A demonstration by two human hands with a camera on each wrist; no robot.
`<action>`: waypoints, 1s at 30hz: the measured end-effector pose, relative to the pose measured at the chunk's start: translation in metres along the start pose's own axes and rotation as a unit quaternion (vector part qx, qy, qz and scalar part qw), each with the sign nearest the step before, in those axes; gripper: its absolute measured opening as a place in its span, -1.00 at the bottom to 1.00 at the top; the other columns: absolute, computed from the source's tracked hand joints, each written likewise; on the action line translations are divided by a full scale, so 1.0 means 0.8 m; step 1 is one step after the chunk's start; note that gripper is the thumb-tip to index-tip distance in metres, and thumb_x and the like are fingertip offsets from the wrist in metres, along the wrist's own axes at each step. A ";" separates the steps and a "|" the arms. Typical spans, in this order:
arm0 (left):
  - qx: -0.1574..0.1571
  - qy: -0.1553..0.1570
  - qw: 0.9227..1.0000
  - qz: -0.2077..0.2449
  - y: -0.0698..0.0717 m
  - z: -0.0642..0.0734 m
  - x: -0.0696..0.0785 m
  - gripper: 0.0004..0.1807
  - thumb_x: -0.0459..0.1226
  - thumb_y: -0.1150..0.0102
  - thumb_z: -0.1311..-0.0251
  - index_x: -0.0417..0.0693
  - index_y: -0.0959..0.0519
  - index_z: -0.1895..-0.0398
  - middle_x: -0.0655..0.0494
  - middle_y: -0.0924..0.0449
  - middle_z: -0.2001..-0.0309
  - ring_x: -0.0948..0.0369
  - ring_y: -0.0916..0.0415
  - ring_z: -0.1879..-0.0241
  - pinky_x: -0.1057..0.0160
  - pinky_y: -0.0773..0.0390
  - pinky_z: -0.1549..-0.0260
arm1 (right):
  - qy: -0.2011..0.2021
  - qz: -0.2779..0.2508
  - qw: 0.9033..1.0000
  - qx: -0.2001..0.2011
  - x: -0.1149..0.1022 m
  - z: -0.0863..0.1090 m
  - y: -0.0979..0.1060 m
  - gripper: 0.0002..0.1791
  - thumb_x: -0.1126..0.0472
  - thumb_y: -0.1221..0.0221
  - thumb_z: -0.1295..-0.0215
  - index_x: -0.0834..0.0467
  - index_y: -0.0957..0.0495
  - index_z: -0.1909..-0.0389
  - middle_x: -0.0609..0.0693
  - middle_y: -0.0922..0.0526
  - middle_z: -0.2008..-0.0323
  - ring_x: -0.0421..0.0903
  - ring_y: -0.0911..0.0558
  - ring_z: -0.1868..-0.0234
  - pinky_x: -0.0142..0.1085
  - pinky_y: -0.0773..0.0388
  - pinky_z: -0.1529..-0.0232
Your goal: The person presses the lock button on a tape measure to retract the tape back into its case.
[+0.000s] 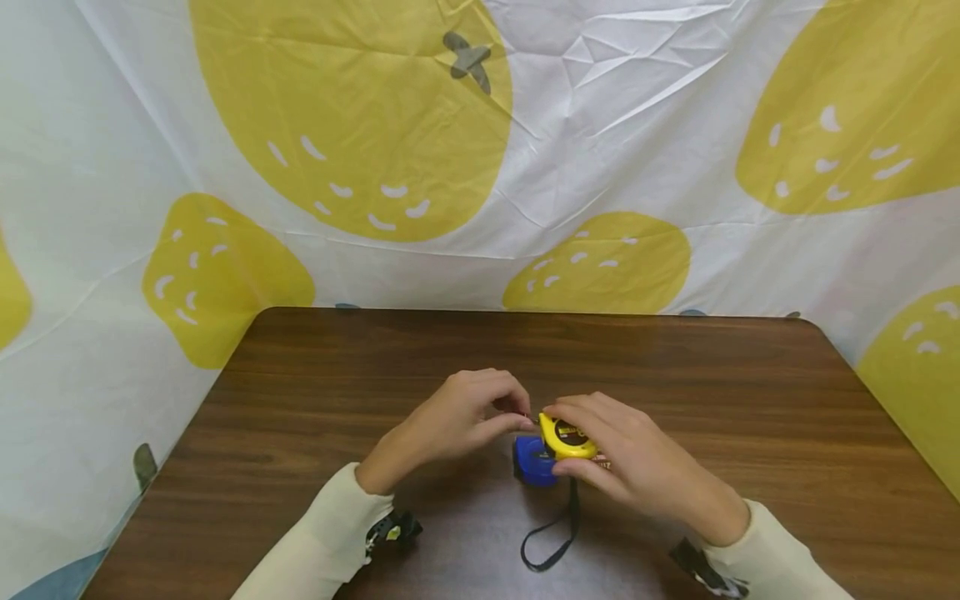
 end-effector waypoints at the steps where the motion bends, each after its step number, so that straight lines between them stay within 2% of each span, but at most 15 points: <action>1: -0.001 0.001 1.000 0.001 -0.001 0.000 0.000 -0.86 -0.32 -0.55 -0.36 -0.05 -0.70 0.18 0.21 -0.72 0.22 0.36 -0.64 0.17 0.39 -0.66 0.09 | 0.003 -0.002 1.000 0.001 -0.001 0.000 0.000 -0.33 -0.28 -0.09 -0.67 0.21 -0.59 -0.37 0.00 -0.69 -0.22 -0.09 -0.68 -0.17 -0.11 -0.71 -0.11; 10: -0.011 0.009 1.000 -0.004 -0.005 0.000 0.001 -0.86 -0.32 -0.54 -0.37 -0.05 -0.70 0.18 0.20 -0.71 0.21 0.34 -0.63 0.16 0.38 -0.65 0.06 | -0.005 -0.016 1.000 -0.017 -0.003 -0.002 -0.005 -0.30 -0.31 -0.10 -0.65 0.21 -0.59 -0.38 -0.03 -0.67 -0.27 -0.10 -0.66 -0.22 -0.15 -0.67 -0.18; 24: -0.027 0.004 1.000 0.002 -0.007 -0.001 0.001 -0.89 -0.31 -0.47 -0.44 -0.10 -0.71 0.10 0.14 -0.74 0.15 0.36 -0.64 0.13 0.41 -0.64 0.04 | 0.002 -0.030 1.000 -0.005 -0.001 -0.001 -0.006 -0.35 -0.25 -0.14 -0.65 0.20 -0.58 -0.40 -0.05 -0.67 -0.26 -0.12 -0.66 -0.19 -0.25 -0.66 -0.14; 27: -0.031 0.008 0.999 0.004 -0.007 -0.001 0.001 -0.88 -0.31 -0.48 -0.43 -0.09 -0.71 0.09 0.15 -0.74 0.14 0.35 -0.63 0.14 0.40 -0.64 0.04 | 0.005 -0.035 0.999 0.003 0.001 0.000 -0.006 -0.35 -0.22 -0.19 -0.64 0.22 -0.56 -0.42 -0.03 -0.67 -0.25 -0.11 -0.68 -0.17 -0.25 -0.68 -0.10; 30: -0.031 0.009 0.999 0.004 -0.007 -0.001 0.000 -0.89 -0.32 -0.47 -0.43 -0.10 -0.71 0.10 0.15 -0.74 0.16 0.34 -0.64 0.14 0.38 -0.65 0.04 | -0.013 -0.050 0.999 0.005 0.004 0.000 -0.008 -0.31 -0.19 -0.30 -0.56 0.20 -0.53 -0.45 -0.03 -0.67 -0.23 -0.14 -0.69 -0.12 -0.30 -0.68 -0.08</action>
Point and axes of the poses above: each hand's wrist, its own z-axis away from the middle knuckle, its own y-axis out of the back of the hand, x = y × z, the point moved 3 cm from there along -z, towards the middle knuckle
